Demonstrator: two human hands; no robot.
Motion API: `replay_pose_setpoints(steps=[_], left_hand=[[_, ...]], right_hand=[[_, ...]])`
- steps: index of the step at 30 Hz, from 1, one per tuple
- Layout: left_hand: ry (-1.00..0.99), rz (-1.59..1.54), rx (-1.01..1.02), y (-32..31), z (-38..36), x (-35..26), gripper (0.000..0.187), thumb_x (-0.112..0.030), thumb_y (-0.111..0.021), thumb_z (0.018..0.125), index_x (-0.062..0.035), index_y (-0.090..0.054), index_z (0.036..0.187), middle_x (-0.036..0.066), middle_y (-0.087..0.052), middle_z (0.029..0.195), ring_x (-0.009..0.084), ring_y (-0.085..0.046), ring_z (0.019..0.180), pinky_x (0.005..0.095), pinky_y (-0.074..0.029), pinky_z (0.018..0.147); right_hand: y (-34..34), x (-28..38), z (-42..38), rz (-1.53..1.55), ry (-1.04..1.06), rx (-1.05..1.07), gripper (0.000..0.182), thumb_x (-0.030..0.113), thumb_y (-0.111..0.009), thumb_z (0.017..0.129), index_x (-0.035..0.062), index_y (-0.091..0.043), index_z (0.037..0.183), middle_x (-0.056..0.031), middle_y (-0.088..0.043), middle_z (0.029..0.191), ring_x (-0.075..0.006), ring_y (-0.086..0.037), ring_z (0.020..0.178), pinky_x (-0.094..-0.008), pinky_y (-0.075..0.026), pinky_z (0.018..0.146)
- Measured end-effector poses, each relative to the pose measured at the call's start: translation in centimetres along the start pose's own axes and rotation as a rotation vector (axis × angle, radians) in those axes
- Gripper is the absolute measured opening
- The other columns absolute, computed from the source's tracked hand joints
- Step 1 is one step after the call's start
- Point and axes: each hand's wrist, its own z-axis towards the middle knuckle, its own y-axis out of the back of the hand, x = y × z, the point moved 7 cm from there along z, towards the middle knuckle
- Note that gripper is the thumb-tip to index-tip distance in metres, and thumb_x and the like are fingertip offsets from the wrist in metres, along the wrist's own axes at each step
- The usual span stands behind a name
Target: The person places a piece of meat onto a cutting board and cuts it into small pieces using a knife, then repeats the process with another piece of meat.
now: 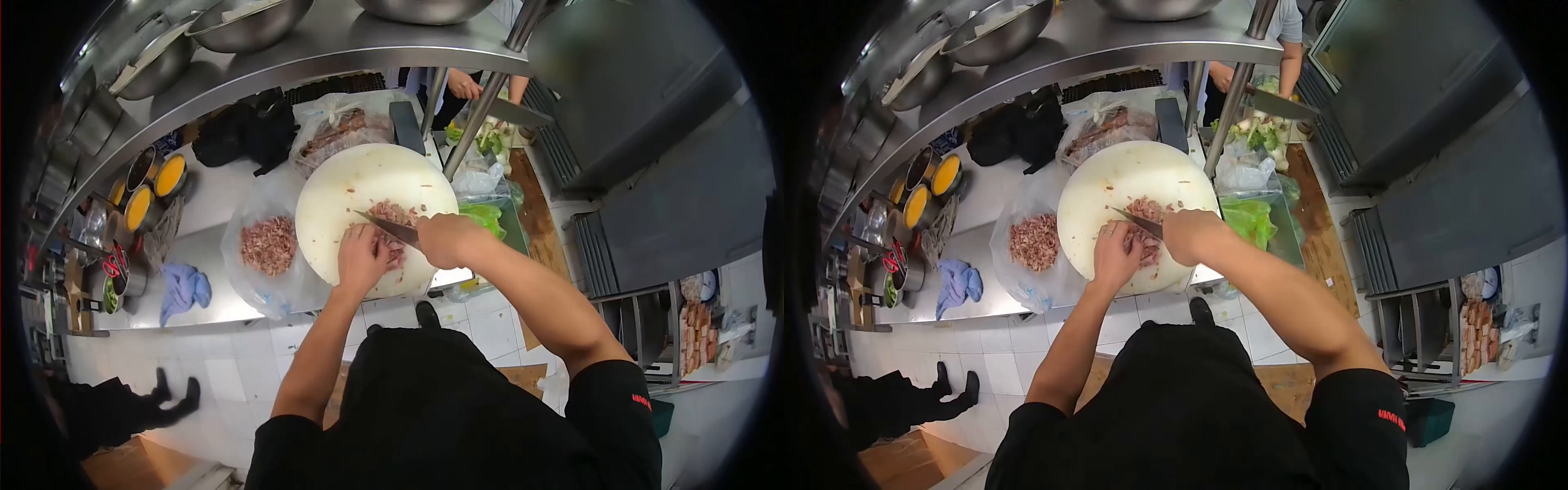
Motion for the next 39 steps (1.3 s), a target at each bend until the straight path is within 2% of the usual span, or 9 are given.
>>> replay_pose_setpoints(steps=[3,6,7,10,14,18,22,34,39], left_hand=[[0.044,0.068,0.040,-0.3,-0.6,0.7,0.010,-0.005,-0.070,0.087,-0.0027,-0.067,0.096,0.016,-0.066,0.096,0.0395,-0.063,0.095,0.0493,-0.051,0.086],[-0.021,0.067,-0.019,0.0,-0.8,0.4,0.009,-0.004,-0.069,0.087,-0.0028,-0.066,0.095,0.016,-0.066,0.093,0.0392,-0.063,0.095,0.0490,-0.051,0.087],[-0.031,0.071,-0.013,0.2,-1.0,0.3,0.009,-0.004,-0.069,0.087,-0.0028,-0.066,0.095,0.016,-0.066,0.093,0.0392,-0.063,0.095,0.0490,-0.051,0.087],[0.005,0.029,0.010,0.4,-0.2,0.5,0.010,-0.006,-0.070,0.087,-0.0038,-0.068,0.097,0.016,-0.069,0.098,0.0383,-0.065,0.099,0.0489,-0.052,0.086],[0.030,0.083,-0.017,0.3,-1.5,1.0,0.011,-0.007,-0.070,0.087,-0.0042,-0.068,0.097,0.016,-0.068,0.097,0.0381,-0.064,0.098,0.0491,-0.051,0.086],[0.097,0.025,0.046,0.5,-0.8,0.7,0.011,-0.006,-0.070,0.088,-0.0046,-0.067,0.099,0.017,-0.068,0.098,0.0388,-0.063,0.099,0.0495,-0.051,0.088],[0.114,0.066,-0.001,0.9,-1.9,0.6,0.011,-0.006,-0.070,0.089,-0.0047,-0.067,0.099,0.018,-0.068,0.100,0.0399,-0.063,0.100,0.0497,-0.051,0.089],[0.070,0.088,-0.020,0.3,-3.0,0.4,0.014,-0.008,-0.071,0.086,-0.0026,-0.065,0.098,0.019,-0.065,0.103,0.0408,-0.062,0.100,0.0515,-0.051,0.090],[0.108,0.044,-0.064,1.8,-2.7,-0.3,0.015,-0.006,-0.071,0.084,-0.0032,-0.065,0.097,0.017,-0.066,0.101,0.0389,-0.062,0.099,0.0497,-0.051,0.087]], right_hand=[[-2.5,0.3,-0.9,-0.046,-0.031,-0.261,0.027,0.013,-0.056,0.100,-0.0015,-0.073,0.115,-0.0271,-0.077,0.121,-0.0397,-0.079,0.106,-0.0508,-0.061,0.093],[-2.3,0.5,1.3,0.016,0.034,-0.229,0.028,0.012,-0.056,0.100,-0.0014,-0.072,0.119,-0.0267,-0.077,0.120,-0.0405,-0.078,0.107,-0.0509,-0.061,0.093],[-1.6,-0.1,1.1,0.103,-0.066,0.025,0.029,0.011,-0.057,0.099,-0.0014,-0.070,0.121,-0.0259,-0.078,0.118,-0.0408,-0.078,0.107,-0.0507,-0.062,0.093],[-0.8,0.1,0.4,-0.159,0.063,-0.131,0.027,0.010,-0.056,0.099,-0.0021,-0.069,0.120,-0.0255,-0.078,0.115,-0.0406,-0.078,0.106,-0.0506,-0.062,0.092],[-4.4,0.2,1.0,-0.018,-0.004,-0.281,0.025,0.008,-0.055,0.098,-0.0049,-0.068,0.115,-0.0263,-0.078,0.114,-0.0420,-0.078,0.106,-0.0511,-0.061,0.092],[0.1,0.7,0.0,-0.063,0.034,-0.017,0.031,0.009,-0.056,0.098,-0.0038,-0.065,0.125,-0.0258,-0.079,0.113,-0.0414,-0.078,0.107,-0.0515,-0.061,0.093],[-3.3,0.7,-1.4,-0.055,0.004,-0.256,0.030,0.009,-0.058,0.097,-0.0024,-0.069,0.122,-0.0238,-0.079,0.114,-0.0404,-0.078,0.106,-0.0509,-0.062,0.092],[-5.3,0.3,1.3,-0.054,0.024,-0.227,0.028,0.010,-0.058,0.098,-0.0025,-0.070,0.119,-0.0258,-0.078,0.116,-0.0409,-0.078,0.108,-0.0520,-0.061,0.091],[-0.3,1.6,-0.7,-0.102,0.095,-0.159,0.027,0.009,-0.059,0.098,-0.0030,-0.069,0.119,-0.0255,-0.078,0.116,-0.0419,-0.077,0.109,-0.0508,-0.060,0.093]])
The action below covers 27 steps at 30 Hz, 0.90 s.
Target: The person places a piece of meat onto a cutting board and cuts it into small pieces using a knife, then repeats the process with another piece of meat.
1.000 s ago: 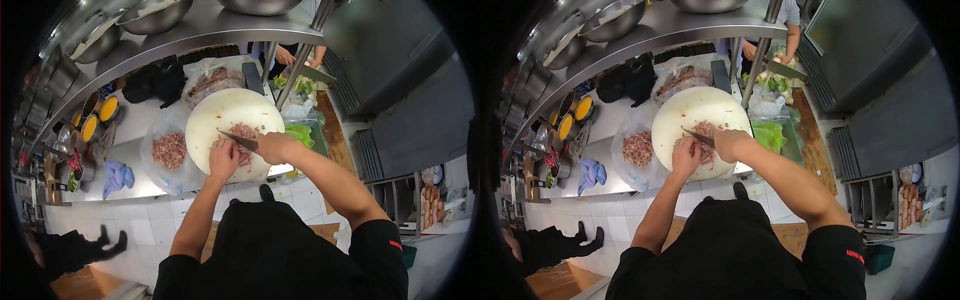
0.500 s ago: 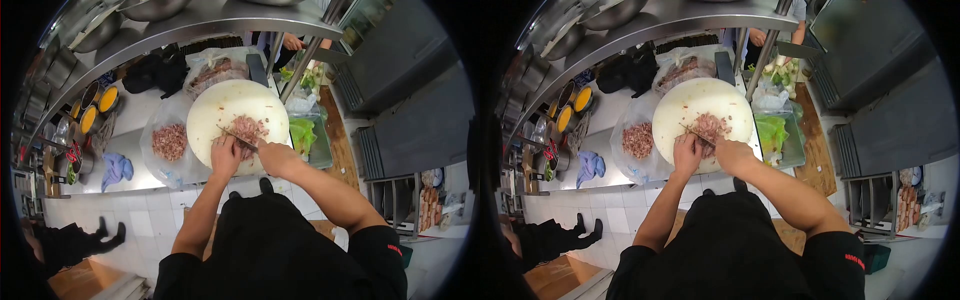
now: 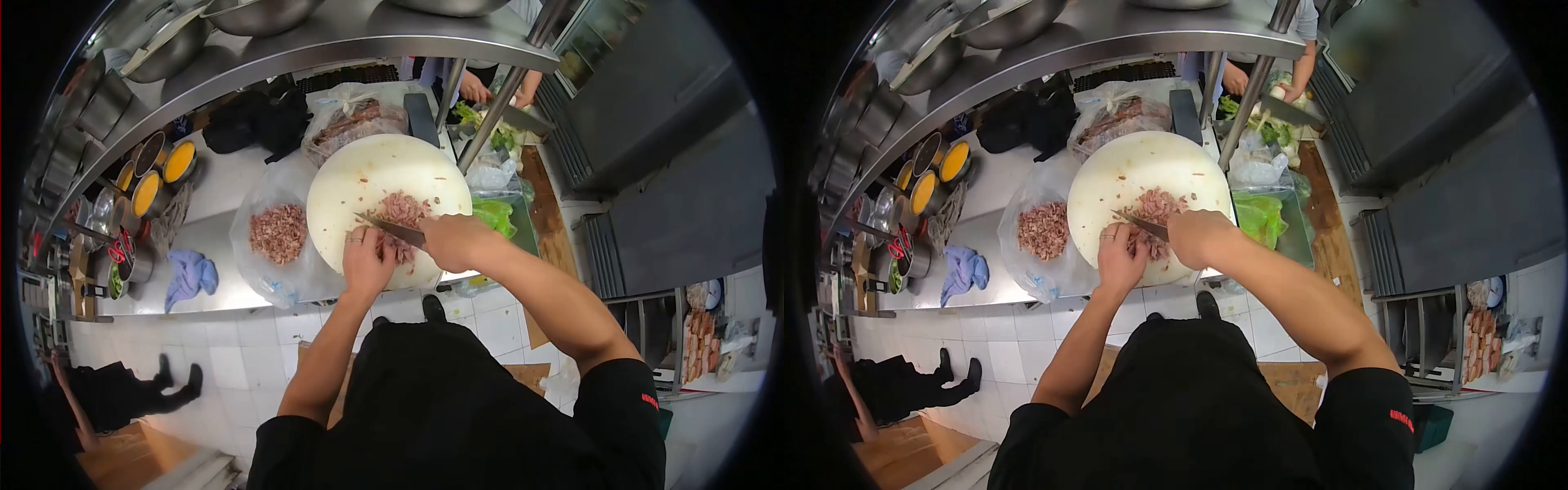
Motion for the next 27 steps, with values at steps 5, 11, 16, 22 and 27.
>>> replay_pose_setpoints(steps=[5,11,16,22,27], left_hand=[[-0.010,0.058,0.050,-0.5,-1.5,1.2,0.016,-0.005,-0.072,0.084,-0.0034,-0.067,0.100,0.017,-0.066,0.099,0.0388,-0.063,0.100,0.0493,-0.051,0.087],[-0.004,0.016,0.000,0.8,-0.5,0.4,0.015,-0.006,-0.072,0.085,-0.0038,-0.067,0.099,0.017,-0.067,0.101,0.0387,-0.062,0.100,0.0493,-0.051,0.087],[-0.025,0.048,0.019,0.1,-1.1,1.0,0.014,-0.005,-0.073,0.086,-0.0032,-0.067,0.098,0.017,-0.067,0.102,0.0393,-0.062,0.100,0.0496,-0.051,0.088],[-0.051,0.012,-0.099,2.1,-1.5,0.0,0.011,-0.005,-0.072,0.086,-0.0031,-0.066,0.095,0.018,-0.066,0.099,0.0398,-0.062,0.099,0.0503,-0.051,0.088],[0.018,0.019,0.035,0.6,-1.8,1.4,0.013,-0.004,-0.071,0.085,-0.0032,-0.067,0.097,0.018,-0.066,0.098,0.0398,-0.063,0.100,0.0503,-0.052,0.089]], right_hand=[[-4.5,0.1,0.6,0.006,-0.067,0.003,0.027,0.010,-0.060,0.098,-0.0033,-0.068,0.120,-0.0254,-0.078,0.114,-0.0419,-0.077,0.108,-0.0506,-0.060,0.093],[-1.3,0.6,0.9,-0.040,0.044,0.032,0.028,0.009,-0.062,0.096,-0.0039,-0.064,0.121,-0.0256,-0.078,0.111,-0.0421,-0.077,0.107,-0.0505,-0.060,0.092],[-5.1,0.6,2.2,0.045,0.031,-0.094,0.028,0.012,-0.059,0.098,-0.0018,-0.067,0.121,-0.0257,-0.078,0.113,-0.0436,-0.076,0.107,-0.0518,-0.060,0.093],[-2.2,1.2,0.3,-0.049,0.050,0.029,0.032,0.018,-0.059,0.101,-0.0020,-0.066,0.125,-0.0253,-0.077,0.118,-0.0430,-0.076,0.107,-0.0524,-0.060,0.094],[-4.1,0.9,3.6,0.021,0.082,0.008,0.032,0.020,-0.057,0.104,-0.0016,-0.066,0.126,-0.0248,-0.077,0.119,-0.0415,-0.076,0.109,-0.0535,-0.060,0.094]])
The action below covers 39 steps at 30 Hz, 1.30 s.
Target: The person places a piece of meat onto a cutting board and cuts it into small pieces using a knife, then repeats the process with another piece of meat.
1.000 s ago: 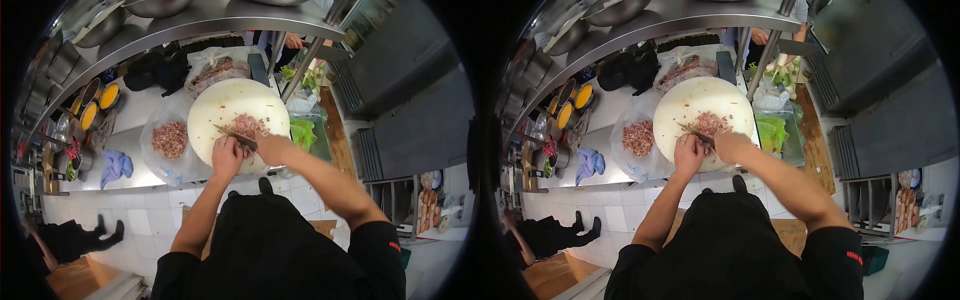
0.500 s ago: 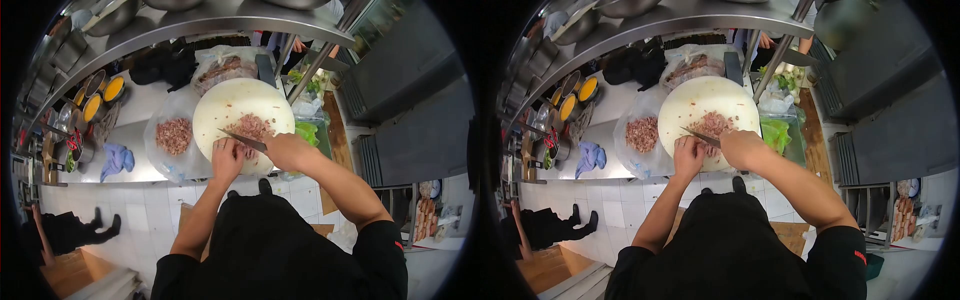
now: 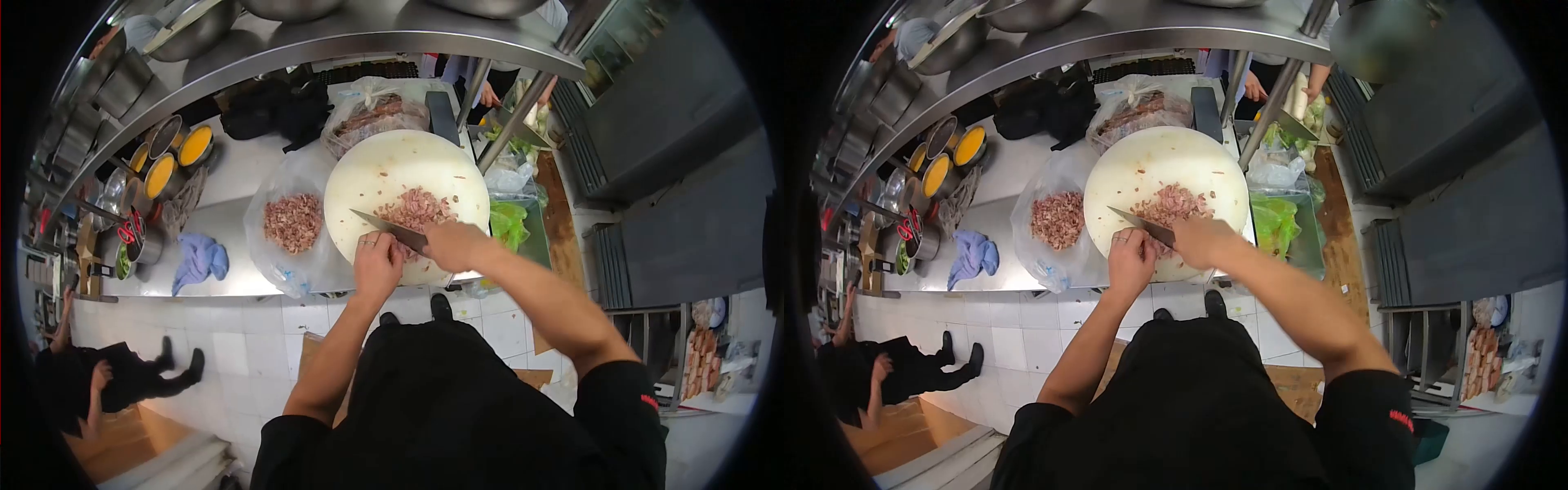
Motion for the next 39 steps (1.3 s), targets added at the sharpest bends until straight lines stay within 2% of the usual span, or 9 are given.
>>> replay_pose_setpoints(steps=[4,8,14,18,20,26,30,37,39], left_hand=[[0.004,-0.012,-0.013,1.3,0.1,-0.6,0.012,-0.004,-0.072,0.086,-0.0034,-0.066,0.096,0.017,-0.066,0.097,0.0394,-0.063,0.099,0.0495,-0.052,0.087],[-0.006,0.051,-0.003,0.9,-0.6,0.0,0.011,-0.004,-0.072,0.087,-0.0029,-0.066,0.096,0.017,-0.066,0.098,0.0395,-0.062,0.098,0.0497,-0.051,0.087],[0.059,0.025,-0.006,1.7,-0.7,-0.2,0.008,-0.003,-0.071,0.089,-0.0023,-0.066,0.096,0.019,-0.067,0.099,0.0400,-0.062,0.098,0.0499,-0.051,0.087],[0.020,0.053,-0.037,1.6,-1.5,0.0,0.007,-0.003,-0.069,0.091,-0.0028,-0.067,0.098,0.018,-0.068,0.099,0.0404,-0.063,0.098,0.0510,-0.051,0.088],[0.023,0.029,-0.042,1.8,-2.0,-0.1,0.007,-0.002,-0.069,0.091,-0.0027,-0.067,0.097,0.019,-0.067,0.099,0.0409,-0.062,0.097,0.0512,-0.051,0.087],[0.065,0.049,-0.066,2.2,-2.1,-0.3,0.008,-0.002,-0.070,0.091,-0.0031,-0.066,0.098,0.018,-0.066,0.099,0.0413,-0.062,0.096,0.0512,-0.051,0.087],[0.075,0.000,-0.048,2.1,-2.0,-0.3,0.009,-0.001,-0.069,0.091,-0.0029,-0.066,0.099,0.018,-0.066,0.099,0.0417,-0.061,0.096,0.0508,-0.051,0.087],[0.093,0.097,-0.070,2.2,-2.8,0.1,0.010,-0.002,-0.070,0.091,-0.0029,-0.067,0.100,0.018,-0.067,0.099,0.0416,-0.062,0.098,0.0512,-0.050,0.087],[0.086,0.068,-0.098,2.5,-3.2,0.0,0.010,-0.001,-0.070,0.091,-0.0031,-0.067,0.100,0.018,-0.067,0.098,0.0414,-0.062,0.097,0.0512,-0.050,0.087]], right_hand=[[2.9,1.4,-3.2,-0.092,-0.012,-0.040,0.030,0.020,-0.058,0.104,-0.0005,-0.068,0.124,-0.0236,-0.077,0.118,-0.0405,-0.076,0.108,-0.0523,-0.060,0.095],[-1.7,0.2,-0.3,-0.003,-0.076,-0.112,0.029,0.018,-0.060,0.102,-0.0004,-0.069,0.122,-0.0227,-0.077,0.120,-0.0396,-0.077,0.107,-0.0508,-0.060,0.094],[1.0,2.6,-2.1,-0.128,0.058,0.018,0.026,0.012,-0.058,0.100,-0.0033,-0.067,0.119,-0.0253,-0.078,0.112,-0.0400,-0.078,0.105,-0.0513,-0.062,0.091],[-0.5,1.6,0.0,-0.069,0.032,-0.160,0.024,0.013,-0.061,0.098,-0.0007,-0.069,0.117,-0.0220,-0.080,0.106,-0.0397,-0.078,0.105,-0.0507,-0.061,0.091],[0.3,2.0,1.4,-0.084,0.179,-0.025,0.024,0.012,-0.058,0.099,-0.0024,-0.066,0.116,-0.0249,-0.079,0.102,-0.0412,-0.078,0.102,-0.0516,-0.062,0.089],[-1.5,2.5,-1.4,-0.028,0.026,-0.130,0.022,0.014,-0.061,0.098,-0.0010,-0.070,0.112,-0.0230,-0.080,0.104,-0.0421,-0.079,0.100,-0.0532,-0.062,0.087],[1.0,2.6,1.1,-0.091,0.185,0.033,0.028,0.017,-0.062,0.101,-0.0043,-0.062,0.120,-0.0269,-0.077,0.102,-0.0442,-0.077,0.098,-0.0555,-0.060,0.086],[-1.1,2.1,0.3,-0.051,0.123,-0.167,0.025,0.014,-0.060,0.098,-0.0001,-0.072,0.115,-0.0243,-0.079,0.106,-0.0416,-0.078,0.102,-0.0518,-0.062,0.090],[0.2,2.8,1.4,-0.046,0.244,-0.020,0.026,0.016,-0.062,0.101,-0.0042,-0.065,0.118,-0.0255,-0.078,0.103,-0.0445,-0.077,0.096,-0.0540,-0.060,0.086]])
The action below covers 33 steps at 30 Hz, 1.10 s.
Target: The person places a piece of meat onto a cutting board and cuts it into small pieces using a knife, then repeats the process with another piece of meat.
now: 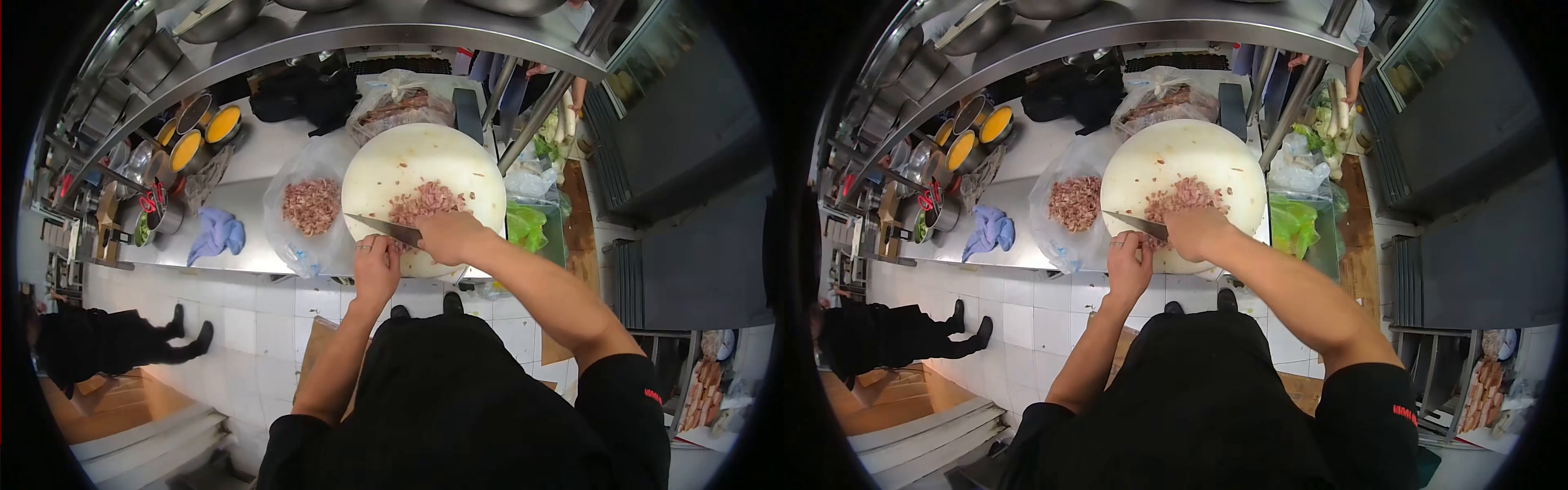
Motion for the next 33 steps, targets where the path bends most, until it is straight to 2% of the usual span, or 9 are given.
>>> replay_pose_setpoints(steps=[6,9,12,19,22,25,28,30,33], left_hand=[[0.037,0.066,-0.003,0.0,-1.0,0.2,0.010,0.000,-0.071,0.091,-0.0034,-0.067,0.099,0.017,-0.068,0.099,0.0407,-0.062,0.096,0.0508,-0.050,0.087],[0.020,0.045,-0.019,-0.1,-1.0,0.0,0.010,0.001,-0.070,0.091,-0.0037,-0.067,0.099,0.017,-0.068,0.100,0.0403,-0.063,0.096,0.0507,-0.050,0.086],[0.031,0.062,-0.128,0.9,-1.2,-0.9,0.011,0.002,-0.070,0.090,-0.0036,-0.066,0.099,0.017,-0.068,0.098,0.0401,-0.062,0.095,0.0508,-0.049,0.085],[0.075,0.119,-0.075,0.6,-2.5,-0.7,0.012,0.003,-0.070,0.089,-0.0027,-0.066,0.099,0.018,-0.068,0.096,0.0418,-0.063,0.093,0.0516,-0.049,0.085],[0.099,0.110,-0.134,1.1,-2.3,-0.9,0.012,0.004,-0.069,0.089,-0.0028,-0.065,0.098,0.019,-0.068,0.095,0.0423,-0.063,0.093,0.0523,-0.049,0.085],[0.101,0.152,-0.133,1.0,-2.8,-0.5,0.012,0.004,-0.070,0.089,-0.0023,-0.066,0.099,0.016,-0.067,0.093,0.0378,-0.064,0.093,0.0487,-0.051,0.084],[0.137,0.163,-0.130,0.5,-3.4,-0.3,0.012,0.003,-0.071,0.090,-0.0020,-0.066,0.099,0.017,-0.067,0.093,0.0373,-0.065,0.092,0.0483,-0.052,0.083],[0.165,0.126,-0.153,0.5,-3.2,-0.1,0.012,0.004,-0.070,0.090,-0.0022,-0.066,0.099,0.017,-0.067,0.092,0.0370,-0.066,0.091,0.0478,-0.053,0.081],[0.155,0.184,-0.180,0.3,-3.9,-0.1,0.012,0.004,-0.070,0.090,-0.0024,-0.066,0.099,0.017,-0.068,0.093,0.0375,-0.066,0.090,0.0482,-0.053,0.081]], right_hand=[[-2.0,1.1,-2.8,-0.040,-0.115,0.001,0.026,0.012,-0.062,0.097,-0.0020,-0.070,0.117,-0.0239,-0.079,0.107,-0.0378,-0.079,0.103,-0.0488,-0.062,0.089],[-0.2,0.4,-0.4,-0.054,-0.002,-0.042,0.025,0.010,-0.064,0.096,-0.0021,-0.071,0.116,-0.0221,-0.080,0.108,-0.0361,-0.079,0.103,-0.0473,-0.063,0.087],[1.3,1.3,-1.9,-0.141,0.024,-0.030,0.025,0.012,-0.063,0.096,-0.0009,-0.072,0.116,-0.0214,-0.080,0.109,-0.0366,-0.079,0.103,-0.0472,-0.063,0.088],[-1.3,0.4,-0.4,-0.038,0.050,-0.069,0.024,0.012,-0.064,0.095,0.0002,-0.074,0.114,-0.0198,-0.080,0.111,-0.0358,-0.080,0.103,-0.0476,-0.062,0.090],[0.3,1.8,-1.9,-0.144,0.058,0.042,0.025,0.012,-0.064,0.095,-0.0004,-0.073,0.115,-0.0201,-0.080,0.113,-0.0355,-0.079,0.105,-0.0481,-0.062,0.091],[-1.3,1.6,-1.9,-0.124,0.049,-0.032,0.025,0.012,-0.065,0.095,0.0002,-0.074,0.116,-0.0205,-0.080,0.113,-0.0356,-0.079,0.106,-0.0483,-0.063,0.091],[-0.9,0.8,-0.3,-0.023,0.051,-0.023,0.027,0.011,-0.066,0.094,-0.0009,-0.072,0.118,-0.0208,-0.080,0.112,-0.0358,-0.079,0.105,-0.0479,-0.063,0.091],[0.8,2.0,-1.3,-0.168,0.043,0.065,0.033,0.015,-0.069,0.094,-0.0013,-0.070,0.123,-0.0201,-0.080,0.111,-0.0356,-0.080,0.105,-0.0475,-0.063,0.091],[-2.0,2.3,-1.3,-0.157,0.085,0.058,0.042,0.022,-0.072,0.095,0.0000,-0.067,0.131,-0.0200,-0.080,0.115,-0.0355,-0.079,0.109,-0.0474,-0.062,0.094]])
